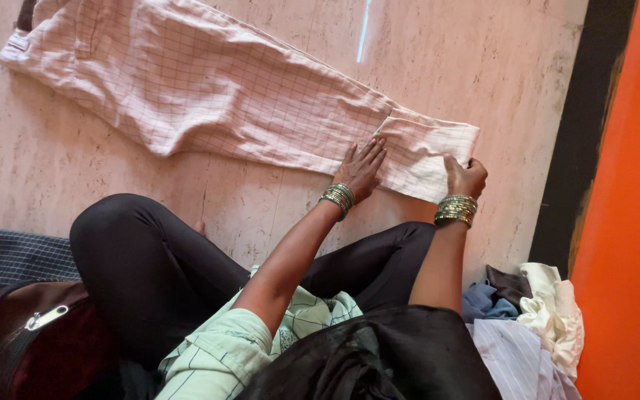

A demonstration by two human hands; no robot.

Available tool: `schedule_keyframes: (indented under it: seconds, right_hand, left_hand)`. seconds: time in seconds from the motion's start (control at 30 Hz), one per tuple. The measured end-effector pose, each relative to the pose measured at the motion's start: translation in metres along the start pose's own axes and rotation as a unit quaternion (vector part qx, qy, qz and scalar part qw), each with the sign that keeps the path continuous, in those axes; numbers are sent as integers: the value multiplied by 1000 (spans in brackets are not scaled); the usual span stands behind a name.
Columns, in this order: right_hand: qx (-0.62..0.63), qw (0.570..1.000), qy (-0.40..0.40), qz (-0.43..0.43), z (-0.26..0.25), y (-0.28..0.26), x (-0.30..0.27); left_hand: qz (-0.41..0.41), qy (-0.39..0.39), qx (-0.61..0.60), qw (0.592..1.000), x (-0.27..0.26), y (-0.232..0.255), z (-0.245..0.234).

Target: The person folds a pair of pants on the floor and places them into an open suitcase.

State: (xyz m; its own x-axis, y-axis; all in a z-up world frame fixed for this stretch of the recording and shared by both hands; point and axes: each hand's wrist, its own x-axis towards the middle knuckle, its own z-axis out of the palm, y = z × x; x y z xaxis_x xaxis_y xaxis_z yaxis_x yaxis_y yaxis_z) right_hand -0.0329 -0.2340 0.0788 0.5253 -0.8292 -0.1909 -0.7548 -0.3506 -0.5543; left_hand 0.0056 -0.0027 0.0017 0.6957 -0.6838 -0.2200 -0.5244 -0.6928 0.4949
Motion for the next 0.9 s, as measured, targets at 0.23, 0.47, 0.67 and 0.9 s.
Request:
schedule_keyframes:
  seconds: [0.23,0.47,0.67,0.9]
  right_hand:
    - [295,935,-142,-134,14,-94,-40]
    - [194,945,-211,-157,158,-231,-154]
    - [132,916,-228,-302,217,-208,-173]
    - [-91,890,220,-388,192,-131,-136]
  left_hand:
    - [74,198,-62,975,-47,-1,18]
    - [-209,157,-523,811,-41,-40,99]
    - [-247,149,-813,506,-31,-69,133]
    - [-232,224,-852,413,-32,-64,111]
